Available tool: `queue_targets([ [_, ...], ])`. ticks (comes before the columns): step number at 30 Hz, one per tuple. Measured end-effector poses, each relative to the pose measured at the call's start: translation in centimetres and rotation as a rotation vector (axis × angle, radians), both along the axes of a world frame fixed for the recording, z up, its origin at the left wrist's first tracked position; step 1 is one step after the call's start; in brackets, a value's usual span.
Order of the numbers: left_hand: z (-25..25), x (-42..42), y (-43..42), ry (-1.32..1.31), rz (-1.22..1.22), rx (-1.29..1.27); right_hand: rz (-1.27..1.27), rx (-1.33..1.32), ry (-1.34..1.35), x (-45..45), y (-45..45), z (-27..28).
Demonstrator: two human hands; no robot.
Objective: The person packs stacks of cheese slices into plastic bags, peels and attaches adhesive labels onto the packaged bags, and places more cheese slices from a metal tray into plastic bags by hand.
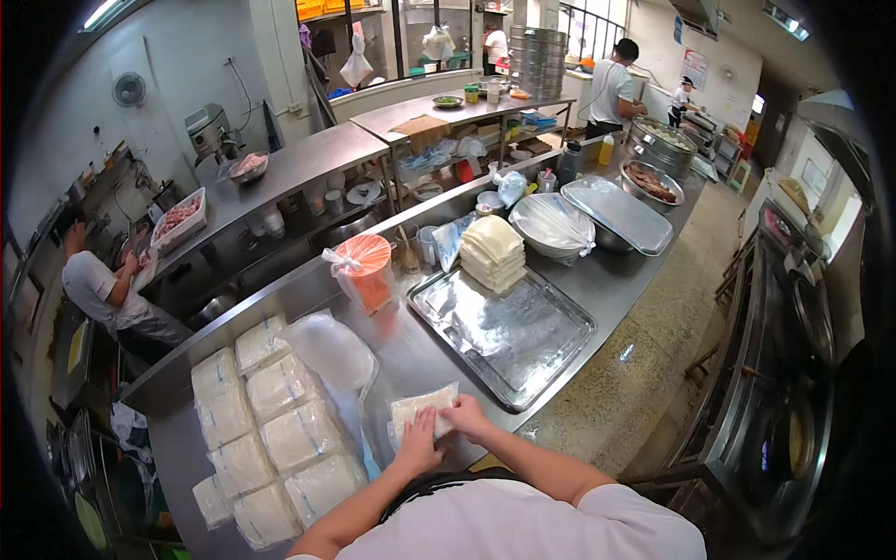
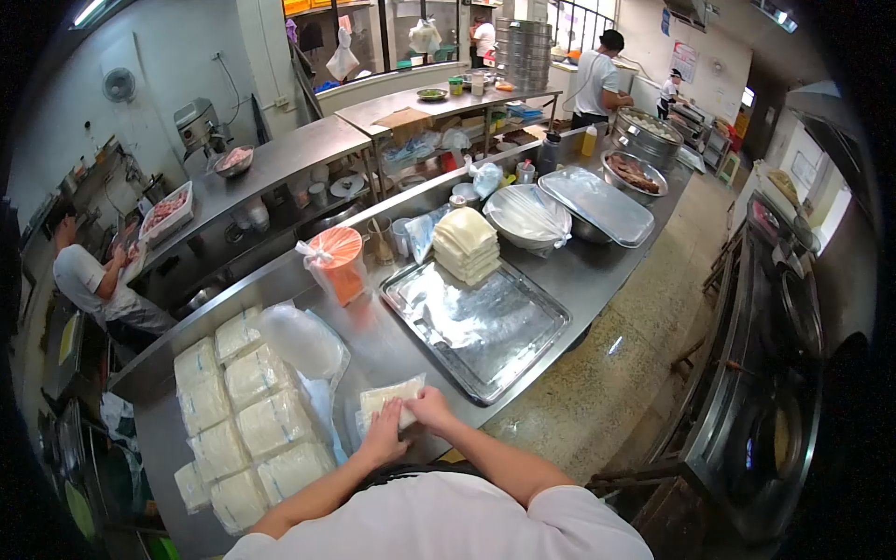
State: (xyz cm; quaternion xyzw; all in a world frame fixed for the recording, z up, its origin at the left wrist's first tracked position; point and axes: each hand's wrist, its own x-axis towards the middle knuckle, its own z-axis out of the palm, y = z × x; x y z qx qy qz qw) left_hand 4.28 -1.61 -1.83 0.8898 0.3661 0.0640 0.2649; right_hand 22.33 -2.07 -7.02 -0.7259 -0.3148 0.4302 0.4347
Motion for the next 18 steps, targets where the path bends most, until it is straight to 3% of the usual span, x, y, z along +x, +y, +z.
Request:
queue_targets([
  [2, -0.2, -0.1, 0.3, -0.266, 0.171, -0.134, 0.016, 0.014, 0.151, -0.9, 0.3, 3.5],
  [5, 0.3, -0.4, 1.0, -0.449, 0.274, -0.147, 0.046, 0.043, 0.514, -1.9, 0.4, 8.4],
  [8, -0.5, -1.3, 2.0, -0.688, 0.369, -0.397, 0.168, 0.059, 0.859, -1.1, 0.8, 10.9],
  [9, -0.5, -1.2, 2.4, -0.771, 0.399, -0.475, 0.17, 0.077, 0.801, -0.6, 1.0, 11.9],
  [10, 3.5, -0.6, 2.1, -0.568, 0.669, -0.654, 0.173, 0.093, 0.742, 0.0, 1.2, 12.8],
  [11, 3.4, -0.6, 2.1, -0.769, 0.703, -0.866, 0.175, 0.108, 0.684, 0.4, 1.2, 13.1],
  [13, 2.2, -1.0, 2.5, -1.184, 0.742, -1.29, 0.189, 0.214, 0.098, 1.3, 1.2, 10.3],
  [15, 1.2, -1.8, 2.7, -1.203, 0.648, -1.445, 0.205, 0.311, -0.444, 2.6, 0.5, 9.4],
  [18, 4.9, -2.0, 0.7, -1.231, 0.587, -1.551, 0.484, -0.01, 0.512, 3.4, -0.4, 10.8],
])
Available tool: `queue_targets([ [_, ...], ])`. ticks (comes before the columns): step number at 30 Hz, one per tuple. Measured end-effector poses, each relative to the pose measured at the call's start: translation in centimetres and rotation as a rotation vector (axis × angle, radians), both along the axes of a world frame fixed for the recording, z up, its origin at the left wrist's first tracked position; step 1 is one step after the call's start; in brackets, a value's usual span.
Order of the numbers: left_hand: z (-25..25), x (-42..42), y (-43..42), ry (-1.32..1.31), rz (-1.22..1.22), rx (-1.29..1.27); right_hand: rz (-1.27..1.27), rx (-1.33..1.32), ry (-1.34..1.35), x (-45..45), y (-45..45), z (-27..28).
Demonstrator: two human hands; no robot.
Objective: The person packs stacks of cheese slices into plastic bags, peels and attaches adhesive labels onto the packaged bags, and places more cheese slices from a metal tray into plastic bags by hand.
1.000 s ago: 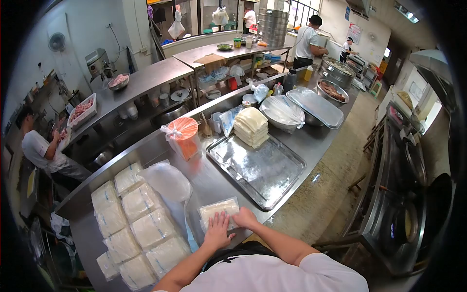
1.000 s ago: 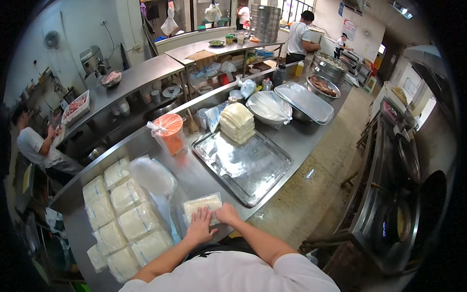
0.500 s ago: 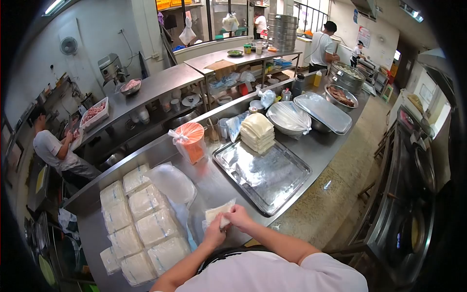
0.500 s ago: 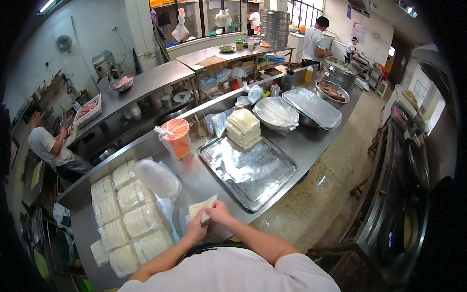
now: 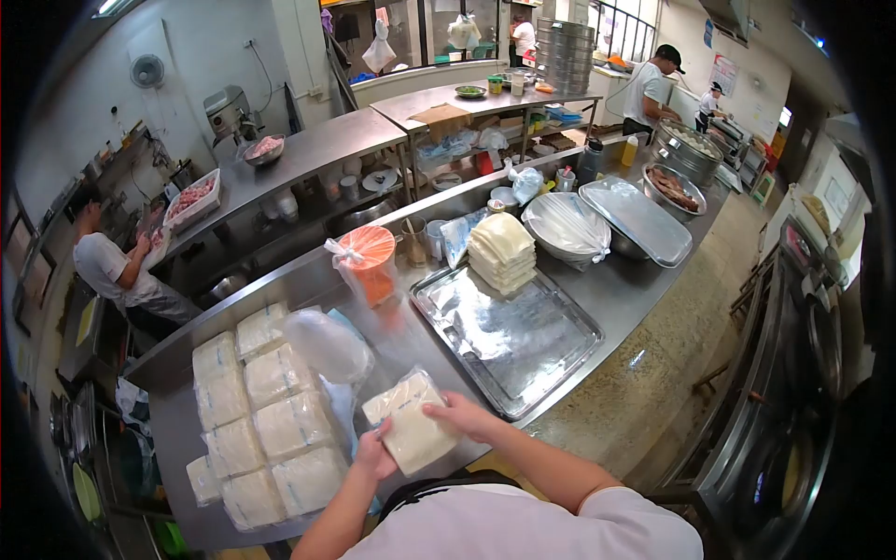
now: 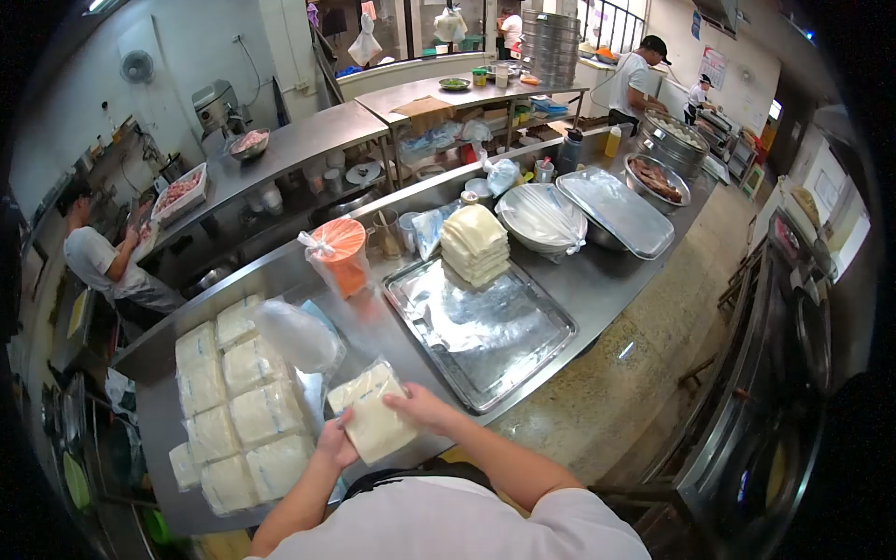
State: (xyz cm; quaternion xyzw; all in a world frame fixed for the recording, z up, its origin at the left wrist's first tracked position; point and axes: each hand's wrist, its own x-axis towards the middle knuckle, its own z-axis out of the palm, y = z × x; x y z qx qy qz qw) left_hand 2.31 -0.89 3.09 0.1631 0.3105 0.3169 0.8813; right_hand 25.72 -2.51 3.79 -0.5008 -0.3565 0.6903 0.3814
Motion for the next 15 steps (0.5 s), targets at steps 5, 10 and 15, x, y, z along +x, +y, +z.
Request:
queue_targets([
  [5, 2.9, -0.9, -2.6, -0.09, -0.009, -0.006, 0.021, -0.149, 0.226, -1.8, -1.1, 2.8],
  [10, 2.7, -3.6, -4.9, -0.194, 0.019, -0.001, 0.121, -0.215, 0.259, -4.1, -1.4, 4.4],
  [15, 2.2, -7.4, -6.3, -0.247, 0.152, -0.102, 0.283, -0.229, 0.206, -7.0, -0.2, 6.6],
])
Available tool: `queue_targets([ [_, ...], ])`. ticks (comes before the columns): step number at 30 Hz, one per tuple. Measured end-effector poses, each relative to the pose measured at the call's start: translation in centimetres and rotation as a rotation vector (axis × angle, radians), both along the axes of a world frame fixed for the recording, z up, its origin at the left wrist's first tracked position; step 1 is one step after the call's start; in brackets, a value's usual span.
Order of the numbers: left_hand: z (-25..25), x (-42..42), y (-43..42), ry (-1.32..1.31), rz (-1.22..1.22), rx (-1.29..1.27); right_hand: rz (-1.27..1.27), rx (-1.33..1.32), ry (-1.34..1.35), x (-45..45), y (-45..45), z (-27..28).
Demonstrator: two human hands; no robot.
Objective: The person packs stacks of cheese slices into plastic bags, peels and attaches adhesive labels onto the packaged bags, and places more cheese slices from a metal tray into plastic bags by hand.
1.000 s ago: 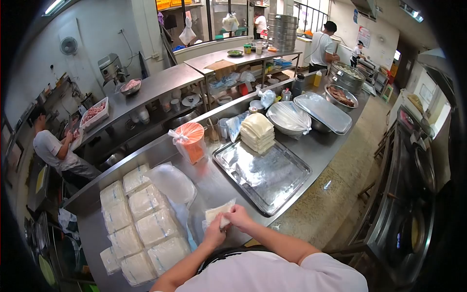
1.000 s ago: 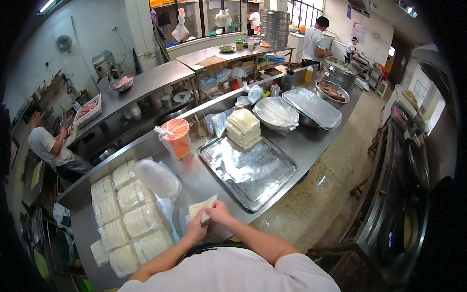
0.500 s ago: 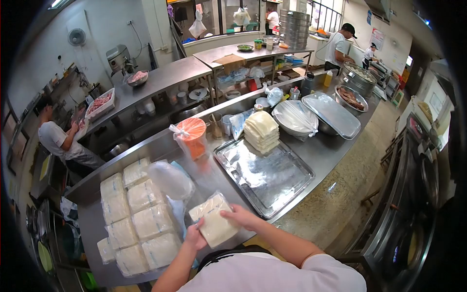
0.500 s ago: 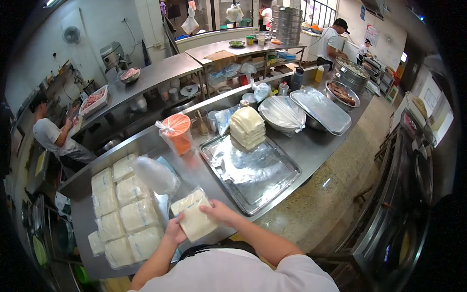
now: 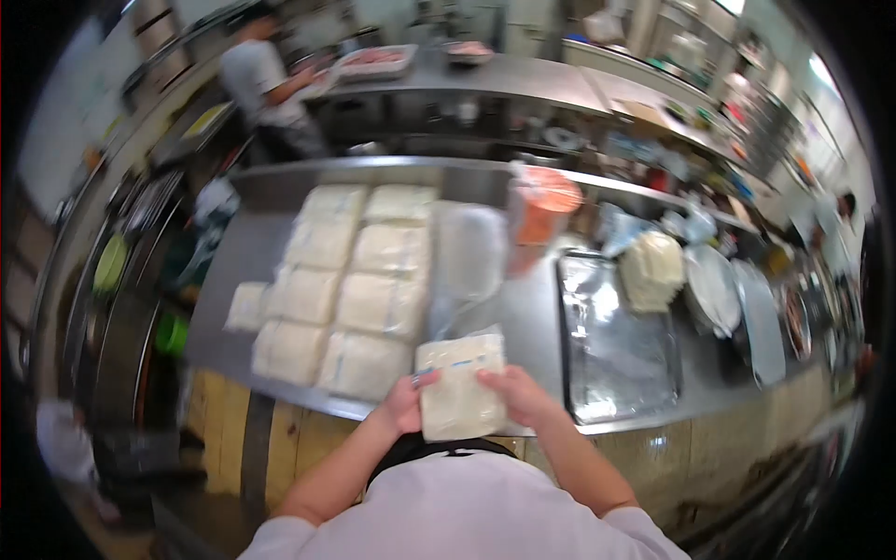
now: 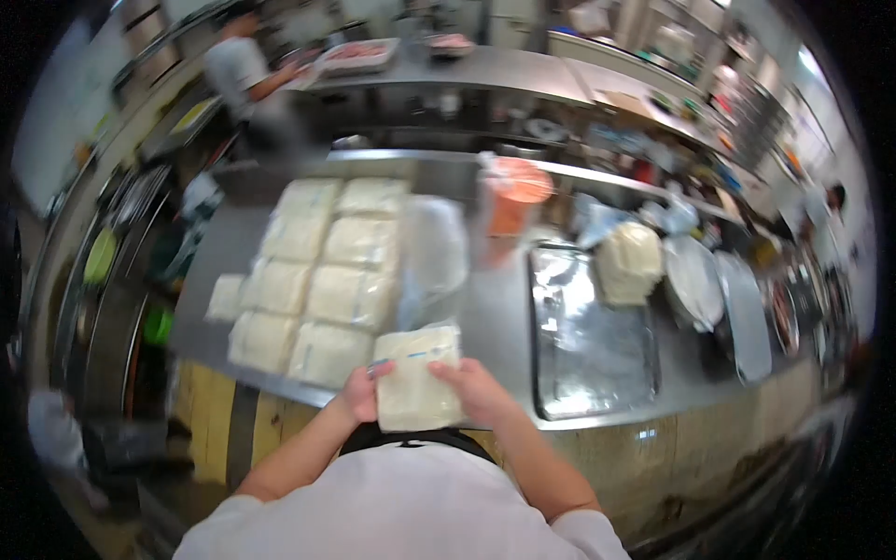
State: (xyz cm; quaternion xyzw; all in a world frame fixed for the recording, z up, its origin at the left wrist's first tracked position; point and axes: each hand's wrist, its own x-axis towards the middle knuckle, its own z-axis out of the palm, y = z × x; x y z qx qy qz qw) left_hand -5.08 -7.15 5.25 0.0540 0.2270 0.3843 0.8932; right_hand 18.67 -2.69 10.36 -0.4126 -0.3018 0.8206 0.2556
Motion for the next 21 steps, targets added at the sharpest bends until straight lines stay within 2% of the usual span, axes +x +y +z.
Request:
queue_targets([
  [2, -0.2, -1.9, -0.8, -0.04, 0.025, -0.017, 0.031, -0.126, 0.112, -0.8, 2.4, -1.4],
  [5, 0.0, -4.5, -1.7, -0.075, 0.048, -0.026, 0.075, 0.039, -0.193, -4.7, 4.2, 1.4],
  [7, -0.4, -6.5, -2.2, -0.161, 0.064, -0.023, 0.247, 0.137, -0.318, -6.8, 5.6, 1.5],
  [11, -1.7, -12.7, -3.3, -0.211, 0.188, 0.001, 0.183, 0.139, -0.256, -14.7, 6.4, 2.6],
  [14, -1.8, -19.0, -4.6, -0.374, 0.23, 0.058, 0.109, 0.128, -0.204, -21.1, 6.1, 3.5],
  [16, -2.5, -23.2, -5.7, -0.207, 0.272, 0.133, 0.093, 0.125, -0.143, -25.3, 6.6, 3.0],
  [18, -2.6, -27.1, -7.3, 0.023, 0.294, 0.24, 0.199, 0.16, -0.142, -29.6, 7.1, 3.4],
  [21, -2.8, -32.8, -8.1, -0.053, 0.275, 0.293, 0.44, 0.279, -0.294, -36.5, 7.9, 5.7],
])
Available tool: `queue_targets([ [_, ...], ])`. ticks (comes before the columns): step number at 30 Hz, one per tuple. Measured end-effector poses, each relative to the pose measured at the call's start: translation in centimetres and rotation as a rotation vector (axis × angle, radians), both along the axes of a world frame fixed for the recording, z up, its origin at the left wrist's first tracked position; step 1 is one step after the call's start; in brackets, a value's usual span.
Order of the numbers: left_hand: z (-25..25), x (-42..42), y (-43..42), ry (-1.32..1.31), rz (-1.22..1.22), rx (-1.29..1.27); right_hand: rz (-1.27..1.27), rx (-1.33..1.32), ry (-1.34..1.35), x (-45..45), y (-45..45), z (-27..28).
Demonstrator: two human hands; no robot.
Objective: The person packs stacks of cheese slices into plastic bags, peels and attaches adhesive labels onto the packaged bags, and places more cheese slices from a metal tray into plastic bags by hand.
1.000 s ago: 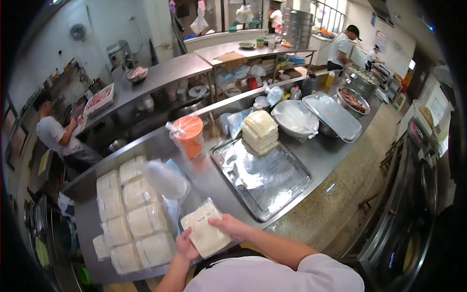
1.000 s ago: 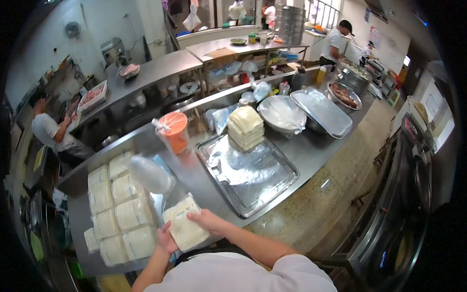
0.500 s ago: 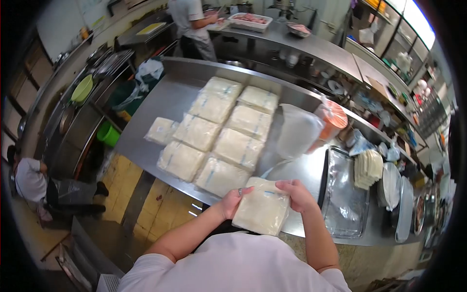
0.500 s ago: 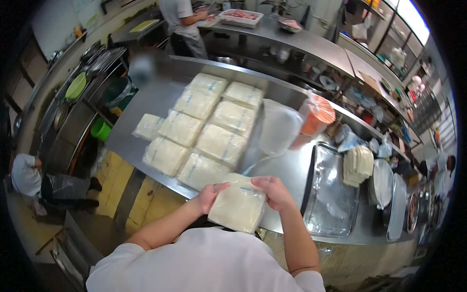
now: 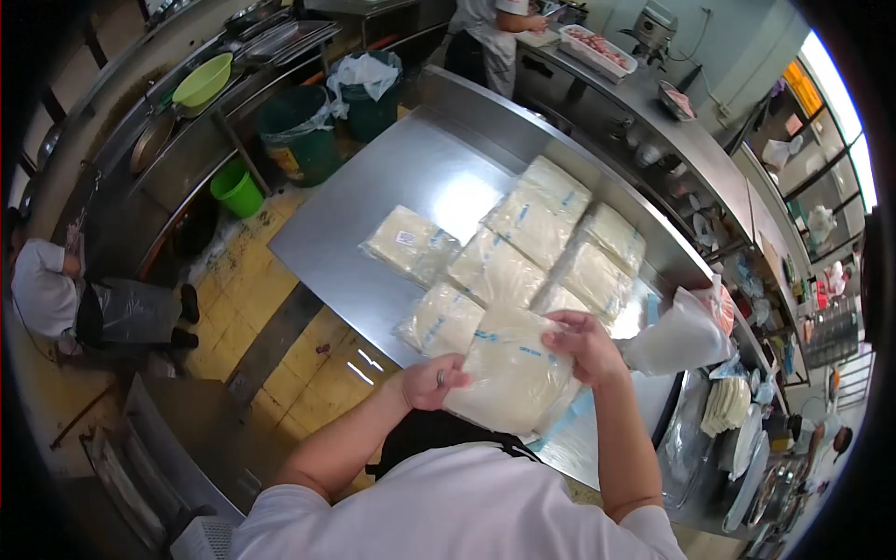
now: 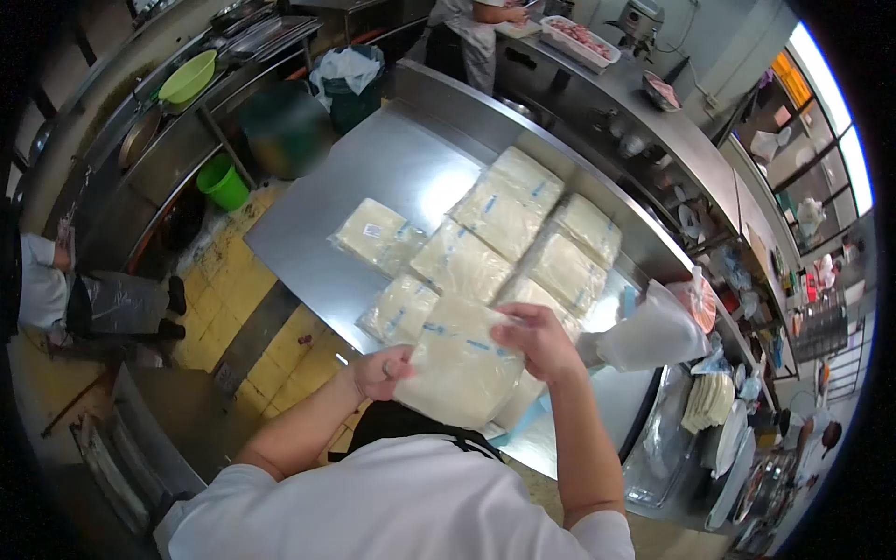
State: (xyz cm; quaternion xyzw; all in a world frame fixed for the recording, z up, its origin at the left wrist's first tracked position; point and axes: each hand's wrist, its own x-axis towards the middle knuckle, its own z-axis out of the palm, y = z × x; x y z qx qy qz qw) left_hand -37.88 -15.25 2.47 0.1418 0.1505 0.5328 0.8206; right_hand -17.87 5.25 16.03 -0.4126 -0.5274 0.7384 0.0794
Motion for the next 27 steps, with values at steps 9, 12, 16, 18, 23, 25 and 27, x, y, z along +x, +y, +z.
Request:
queue_targets([
  [9, 4.3, -10.2, 5.5, -0.346, 0.516, -0.107, -0.028, -0.402, 0.644, -11.1, 0.9, -3.0],
  [12, 4.3, -12.7, 7.0, -0.324, 0.681, -0.036, -0.083, -0.323, 0.407, -14.1, 0.4, -5.8],
  [16, 0.8, -20.6, 9.9, -0.128, 0.825, -0.2, -0.115, -0.086, 0.229, -20.9, 2.9, -7.2],
  [18, -0.8, -24.5, 10.6, 0.101, 0.89, -0.272, -0.043, 0.038, 0.142, -23.5, 4.7, -7.8],
  [23, -5.5, -28.5, 11.1, 0.702, 0.807, -0.405, -0.006, 0.296, -0.167, -28.0, 6.9, -10.8],
  [25, -7.0, -28.2, 11.3, 0.891, 0.764, -0.417, 0.11, 0.411, -0.373, -28.9, 6.7, -11.4],
  [27, -8.3, -28.0, 11.8, 1.058, 0.753, -0.427, 0.225, 0.605, -0.534, -29.4, 7.2, -13.5],
])
